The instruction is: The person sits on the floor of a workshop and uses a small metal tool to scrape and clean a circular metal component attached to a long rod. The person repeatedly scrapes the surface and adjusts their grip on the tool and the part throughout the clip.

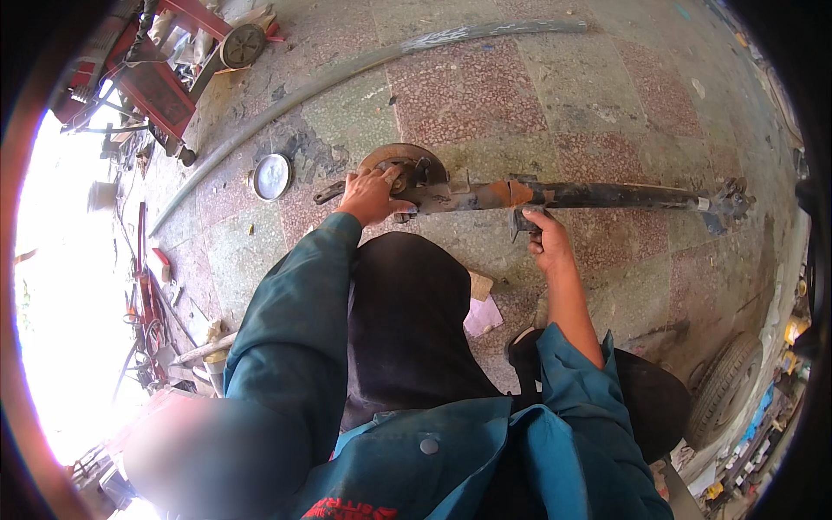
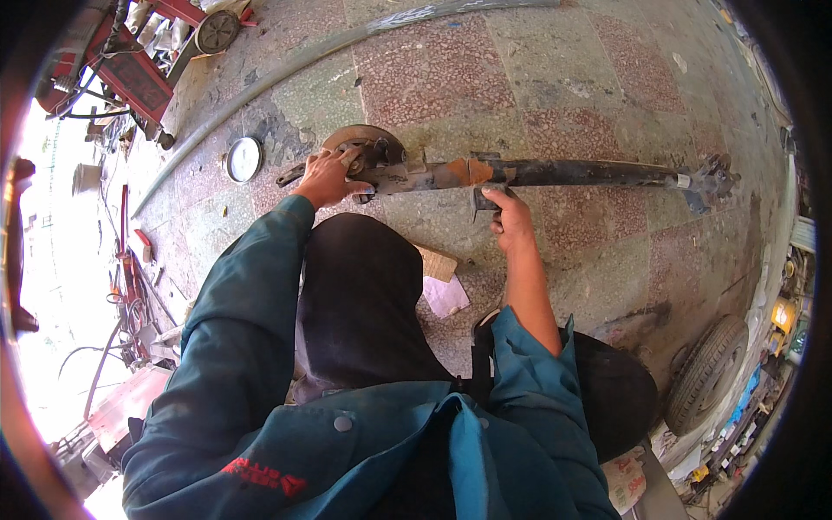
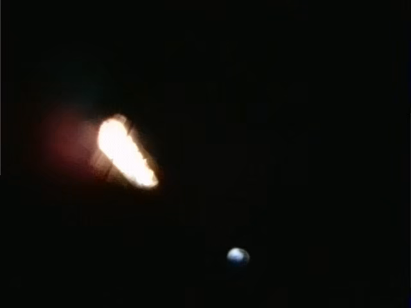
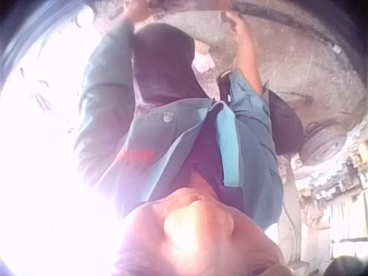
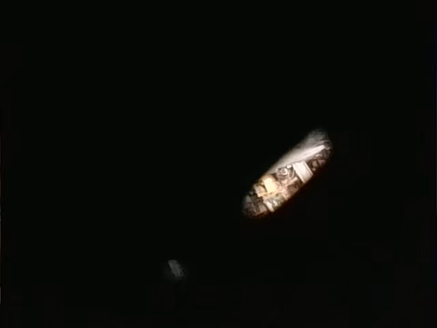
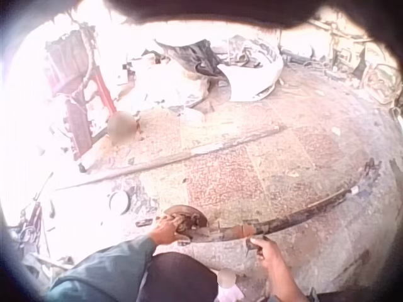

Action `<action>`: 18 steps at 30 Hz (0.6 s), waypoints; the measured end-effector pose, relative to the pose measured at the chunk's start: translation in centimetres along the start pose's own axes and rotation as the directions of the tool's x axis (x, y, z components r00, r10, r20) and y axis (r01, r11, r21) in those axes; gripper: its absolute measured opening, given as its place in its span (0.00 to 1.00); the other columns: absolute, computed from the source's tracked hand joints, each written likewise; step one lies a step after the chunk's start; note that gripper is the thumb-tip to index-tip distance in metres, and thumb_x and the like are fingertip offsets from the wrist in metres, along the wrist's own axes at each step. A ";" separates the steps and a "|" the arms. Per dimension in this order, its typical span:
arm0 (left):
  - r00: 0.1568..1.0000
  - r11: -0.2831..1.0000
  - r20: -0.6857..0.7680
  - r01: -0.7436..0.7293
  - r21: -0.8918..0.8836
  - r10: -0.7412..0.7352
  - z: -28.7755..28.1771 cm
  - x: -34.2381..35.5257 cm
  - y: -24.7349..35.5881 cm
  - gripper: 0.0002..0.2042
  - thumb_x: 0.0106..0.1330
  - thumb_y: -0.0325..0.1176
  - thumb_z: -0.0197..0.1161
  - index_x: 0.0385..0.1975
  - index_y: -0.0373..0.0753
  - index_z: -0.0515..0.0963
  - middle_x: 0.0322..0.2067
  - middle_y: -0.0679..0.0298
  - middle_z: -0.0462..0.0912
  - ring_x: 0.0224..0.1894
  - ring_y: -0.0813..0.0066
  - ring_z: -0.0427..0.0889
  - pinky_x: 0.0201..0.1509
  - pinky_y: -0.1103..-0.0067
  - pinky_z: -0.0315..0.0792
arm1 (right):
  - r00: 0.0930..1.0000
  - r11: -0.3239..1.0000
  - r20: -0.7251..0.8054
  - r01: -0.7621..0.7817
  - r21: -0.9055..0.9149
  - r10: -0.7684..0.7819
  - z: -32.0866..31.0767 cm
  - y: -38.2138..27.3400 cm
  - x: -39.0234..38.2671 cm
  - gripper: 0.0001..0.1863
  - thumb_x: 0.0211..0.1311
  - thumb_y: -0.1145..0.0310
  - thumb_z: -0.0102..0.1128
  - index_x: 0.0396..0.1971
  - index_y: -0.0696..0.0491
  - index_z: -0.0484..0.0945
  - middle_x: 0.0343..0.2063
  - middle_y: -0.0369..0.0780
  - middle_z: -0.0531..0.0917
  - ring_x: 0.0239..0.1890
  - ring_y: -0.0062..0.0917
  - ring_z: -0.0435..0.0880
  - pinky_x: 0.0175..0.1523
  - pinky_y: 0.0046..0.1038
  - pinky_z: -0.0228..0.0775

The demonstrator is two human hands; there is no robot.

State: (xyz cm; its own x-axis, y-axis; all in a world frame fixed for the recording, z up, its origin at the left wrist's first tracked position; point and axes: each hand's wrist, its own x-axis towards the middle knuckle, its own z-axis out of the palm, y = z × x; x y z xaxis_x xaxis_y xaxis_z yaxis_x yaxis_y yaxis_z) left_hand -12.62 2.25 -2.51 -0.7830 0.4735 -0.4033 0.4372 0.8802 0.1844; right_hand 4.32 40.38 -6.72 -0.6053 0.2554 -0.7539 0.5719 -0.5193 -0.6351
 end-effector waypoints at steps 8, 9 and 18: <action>1.000 1.000 0.000 -0.002 -0.012 0.002 0.0 0.0 -0.1 0.49 0.67 0.70 0.75 0.83 0.49 0.70 0.70 0.52 0.84 0.78 0.47 0.73 0.77 0.49 0.62 | 1.000 1.000 -0.006 0.009 0.003 -0.009 0.1 0.1 0.0 0.19 0.64 0.58 0.83 0.49 0.49 0.88 0.32 0.27 0.79 0.22 0.14 0.62 0.23 0.25 0.51; 1.000 1.000 0.001 -0.002 -0.012 0.002 -0.1 0.0 0.0 0.49 0.67 0.70 0.75 0.83 0.49 0.70 0.70 0.52 0.84 0.78 0.47 0.73 0.77 0.49 0.62 | 1.000 1.000 -0.010 0.007 0.003 -0.007 0.0 0.1 0.1 0.19 0.64 0.58 0.83 0.49 0.49 0.88 0.32 0.27 0.79 0.22 0.14 0.62 0.23 0.25 0.51; 1.000 1.000 0.004 0.000 -0.010 0.000 -0.2 0.0 0.1 0.49 0.67 0.69 0.75 0.83 0.49 0.70 0.70 0.52 0.84 0.78 0.47 0.73 0.78 0.49 0.62 | 1.000 1.000 0.006 -0.009 -0.016 0.009 -0.1 0.1 0.1 0.12 0.68 0.59 0.80 0.46 0.42 0.86 0.31 0.24 0.81 0.22 0.10 0.64 0.22 0.21 0.51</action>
State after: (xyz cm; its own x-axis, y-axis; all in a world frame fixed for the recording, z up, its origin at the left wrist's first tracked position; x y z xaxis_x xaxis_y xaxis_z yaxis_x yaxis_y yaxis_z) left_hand -12.63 2.37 -2.34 -0.7814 0.4730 -0.4070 0.4327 0.8807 0.1928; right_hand 4.37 40.42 -6.85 -0.6034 0.2462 -0.7585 0.5859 -0.5084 -0.6311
